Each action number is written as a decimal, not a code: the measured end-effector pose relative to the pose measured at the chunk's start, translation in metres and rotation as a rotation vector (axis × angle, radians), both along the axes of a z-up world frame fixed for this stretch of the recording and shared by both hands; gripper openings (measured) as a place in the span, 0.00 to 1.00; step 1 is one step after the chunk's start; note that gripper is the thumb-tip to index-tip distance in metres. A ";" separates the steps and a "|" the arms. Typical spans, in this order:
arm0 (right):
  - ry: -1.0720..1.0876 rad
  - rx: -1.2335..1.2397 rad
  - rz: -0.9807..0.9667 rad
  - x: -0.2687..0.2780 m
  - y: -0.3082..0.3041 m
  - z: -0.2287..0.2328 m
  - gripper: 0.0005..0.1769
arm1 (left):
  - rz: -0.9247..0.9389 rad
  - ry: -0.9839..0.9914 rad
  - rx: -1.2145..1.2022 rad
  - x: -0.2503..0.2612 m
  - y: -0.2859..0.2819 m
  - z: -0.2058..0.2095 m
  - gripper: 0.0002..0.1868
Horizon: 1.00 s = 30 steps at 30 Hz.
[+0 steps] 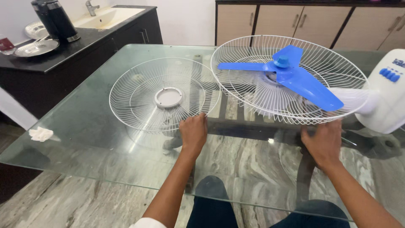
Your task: The person assembles a table fan by attaching the front wire cage to the fan body. They use a green screwdriver to tighten the central nut securing the cage, then place the center cap over the nut.
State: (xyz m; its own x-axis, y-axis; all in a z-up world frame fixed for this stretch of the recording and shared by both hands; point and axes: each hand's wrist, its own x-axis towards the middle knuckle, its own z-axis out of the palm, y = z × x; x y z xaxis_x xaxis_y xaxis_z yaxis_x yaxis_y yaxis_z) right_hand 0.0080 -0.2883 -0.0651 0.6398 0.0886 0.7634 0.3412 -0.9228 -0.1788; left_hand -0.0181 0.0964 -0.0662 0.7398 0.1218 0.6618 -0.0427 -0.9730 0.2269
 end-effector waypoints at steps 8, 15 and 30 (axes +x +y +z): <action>0.044 -0.153 0.073 -0.023 -0.028 -0.009 0.21 | -0.165 0.066 -0.004 -0.068 -0.039 0.013 0.10; 0.067 -0.204 0.009 -0.023 -0.080 -0.025 0.24 | -0.334 0.064 -0.080 -0.114 -0.078 0.017 0.08; 0.336 -0.189 -0.026 0.027 -0.091 -0.027 0.12 | -0.467 0.092 -0.129 -0.179 -0.068 0.030 0.15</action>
